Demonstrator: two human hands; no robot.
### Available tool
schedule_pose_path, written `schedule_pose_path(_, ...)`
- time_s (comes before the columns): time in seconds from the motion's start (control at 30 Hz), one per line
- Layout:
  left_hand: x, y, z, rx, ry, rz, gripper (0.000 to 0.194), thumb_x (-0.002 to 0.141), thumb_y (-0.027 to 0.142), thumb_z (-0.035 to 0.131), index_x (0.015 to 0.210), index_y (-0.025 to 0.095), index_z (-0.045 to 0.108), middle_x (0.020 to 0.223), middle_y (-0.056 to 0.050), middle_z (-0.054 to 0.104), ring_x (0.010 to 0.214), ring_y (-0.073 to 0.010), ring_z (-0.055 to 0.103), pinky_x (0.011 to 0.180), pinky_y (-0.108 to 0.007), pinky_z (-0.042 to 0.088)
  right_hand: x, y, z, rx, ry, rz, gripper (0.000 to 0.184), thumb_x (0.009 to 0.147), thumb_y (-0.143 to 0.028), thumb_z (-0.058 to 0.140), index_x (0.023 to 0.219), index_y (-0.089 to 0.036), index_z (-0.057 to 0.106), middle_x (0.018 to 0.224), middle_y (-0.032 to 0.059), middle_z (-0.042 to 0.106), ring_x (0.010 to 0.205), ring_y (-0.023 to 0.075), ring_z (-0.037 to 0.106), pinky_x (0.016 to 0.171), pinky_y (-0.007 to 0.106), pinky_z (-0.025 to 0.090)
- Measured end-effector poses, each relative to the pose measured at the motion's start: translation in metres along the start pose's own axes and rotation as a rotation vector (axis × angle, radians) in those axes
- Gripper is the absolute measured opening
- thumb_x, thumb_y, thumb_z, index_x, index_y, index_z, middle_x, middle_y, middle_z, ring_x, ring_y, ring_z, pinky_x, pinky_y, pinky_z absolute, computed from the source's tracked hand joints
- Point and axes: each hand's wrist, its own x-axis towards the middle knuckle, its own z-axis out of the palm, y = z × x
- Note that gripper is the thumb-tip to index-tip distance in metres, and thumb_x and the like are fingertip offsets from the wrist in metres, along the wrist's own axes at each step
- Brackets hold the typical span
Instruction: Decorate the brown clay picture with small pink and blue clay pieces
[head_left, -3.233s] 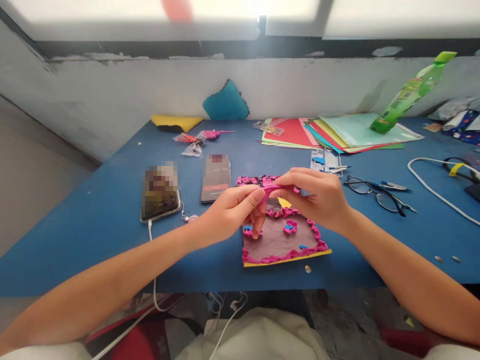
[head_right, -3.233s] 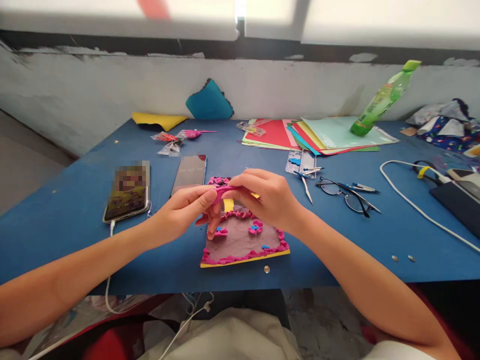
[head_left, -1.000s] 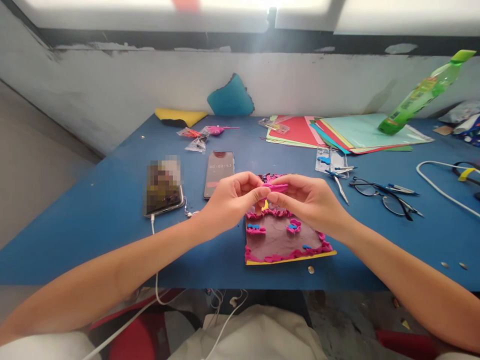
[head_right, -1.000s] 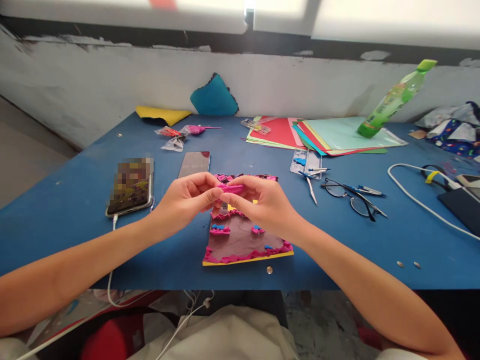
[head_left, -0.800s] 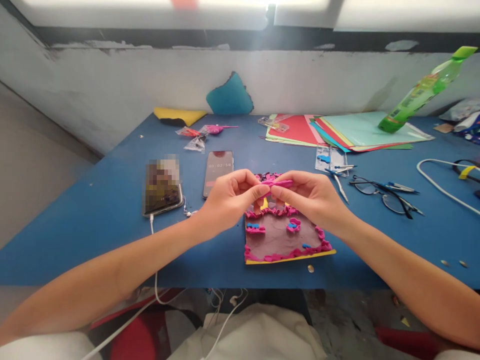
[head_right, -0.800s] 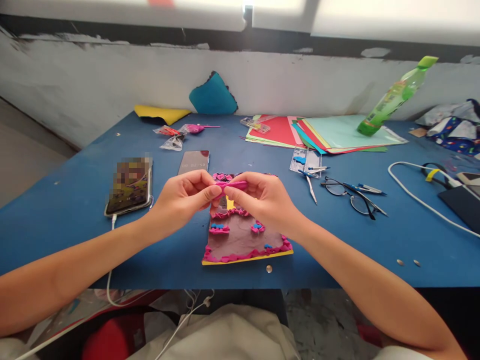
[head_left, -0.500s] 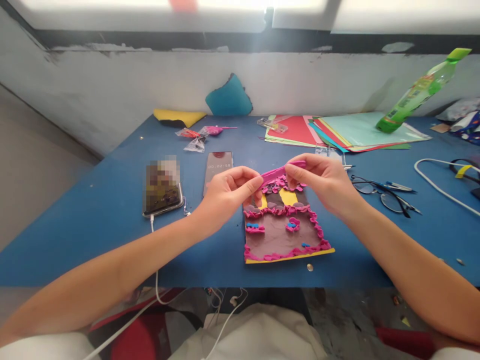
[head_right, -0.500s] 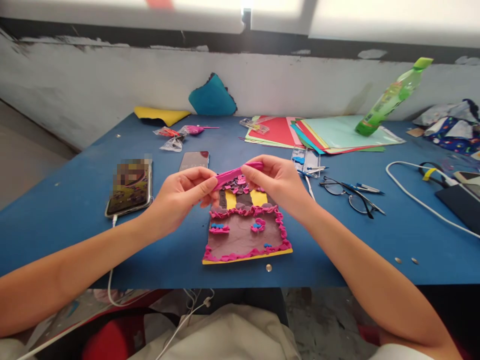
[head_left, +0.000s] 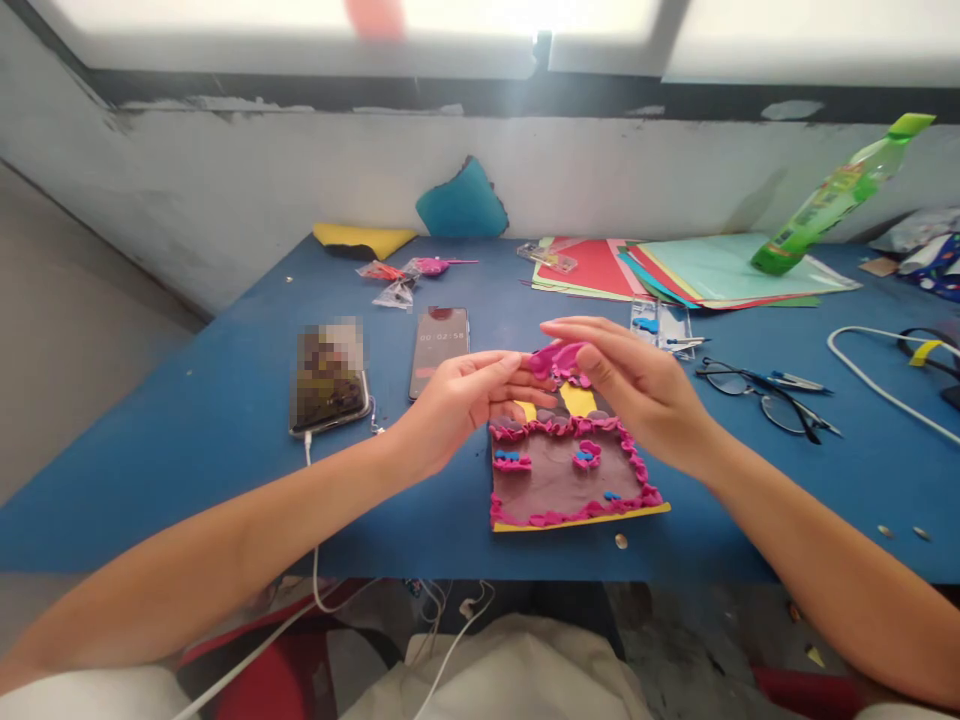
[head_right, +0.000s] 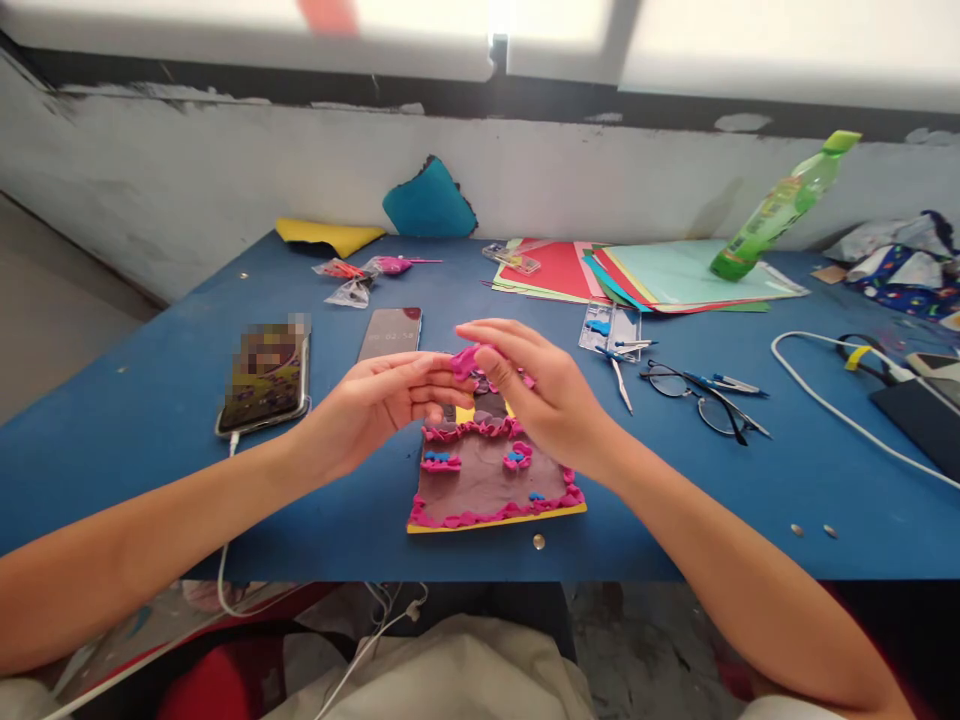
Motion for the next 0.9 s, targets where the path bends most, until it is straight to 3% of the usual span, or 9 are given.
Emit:
schedule_pose_path(0.07, -0.001, -0.001, 0.002, 0.024, -0.036, 0.003, 0.028, 0.077, 0.038, 0.070, 0.091, 0.013, 0.070, 0.085, -0.008, 0.072, 0.077, -0.0175, 0.067, 0.062, -0.024, 0.049, -0.002, 0.002, 0.006, -0.048, -0.061, -0.090, 0.034, 0.098, -0.034, 0.040, 0.125, -0.024, 0.058, 0.127, 0.0084, 0.060, 0.120, 0.0197, 0.055, 0.100, 0.038, 0.048)
schedule_pose_path(0.17, -0.001, -0.003, 0.003, 0.078, -0.075, 0.018, 0.032, 0.075, 0.040, 0.073, 0.093, 0.014, 0.070, 0.084, -0.006, 0.071, 0.068, -0.0130, 0.064, 0.061, -0.022, 0.048, -0.005, 0.007, 0.012, -0.123, -0.119, -0.163, 0.038, 0.099, -0.029, 0.035, 0.133, -0.021, 0.051, 0.132, 0.0111, 0.056, 0.123, 0.0197, 0.053, 0.101, 0.040, 0.047)
schedule_pose_path(0.3, 0.000, -0.007, 0.003, 0.133, -0.083, 0.025, 0.029, 0.073, 0.031, 0.076, 0.096, 0.016, 0.069, 0.080, -0.001, 0.070, 0.063, -0.0086, 0.060, 0.057, -0.019, 0.046, -0.006, 0.009, 0.014, -0.193, -0.155, -0.190, 0.040, 0.099, -0.024, 0.031, 0.136, -0.018, 0.046, 0.125, 0.0122, 0.061, 0.112, 0.0204, 0.059, 0.092, 0.040, 0.051)
schedule_pose_path(0.4, -0.002, -0.007, 0.004, 0.193, -0.017, 0.051, 0.021, 0.075, 0.029, 0.075, 0.088, 0.014, 0.068, 0.072, 0.000, 0.067, 0.061, -0.0078, 0.059, 0.056, -0.018, 0.046, -0.006, 0.006, 0.014, -0.164, -0.121, -0.185, 0.036, 0.098, -0.021, 0.036, 0.128, -0.017, 0.054, 0.107, 0.0099, 0.070, 0.095, 0.0186, 0.066, 0.082, 0.035, 0.055)
schedule_pose_path(0.57, -0.006, -0.002, 0.008, 0.251, 0.058, 0.077, 0.024, 0.074, 0.033, 0.074, 0.085, 0.013, 0.066, 0.067, 0.000, 0.066, 0.061, -0.0109, 0.060, 0.054, -0.020, 0.046, -0.003, -0.002, 0.010, 0.065, 0.011, 0.017, 0.014, 0.087, -0.023, 0.059, 0.094, -0.017, 0.070, 0.087, 0.0046, 0.074, 0.076, 0.0153, 0.068, 0.067, 0.025, 0.056)
schedule_pose_path(0.7, -0.007, 0.002, 0.009, 0.278, 0.100, 0.151, 0.023, 0.072, 0.033, 0.075, 0.082, 0.014, 0.066, 0.066, 0.000, 0.066, 0.060, -0.0113, 0.061, 0.054, -0.021, 0.044, 0.001, -0.005, 0.006, 0.231, 0.033, 0.170, 0.012, 0.082, -0.028, 0.067, 0.086, -0.017, 0.071, 0.080, 0.0024, 0.074, 0.068, 0.0139, 0.067, 0.059, 0.023, 0.055)
schedule_pose_path(0.9, -0.006, 0.003, 0.005, 0.312, 0.176, 0.187, 0.017, 0.075, 0.028, 0.073, 0.082, 0.014, 0.065, 0.063, 0.000, 0.067, 0.062, -0.0116, 0.062, 0.053, -0.020, 0.044, 0.010, 0.015, -0.003, 0.067, 0.187, 0.159, 0.007, 0.081, -0.025, 0.067, 0.081, -0.018, 0.070, 0.079, 0.0011, 0.073, 0.070, 0.0131, 0.067, 0.063, 0.024, 0.054)
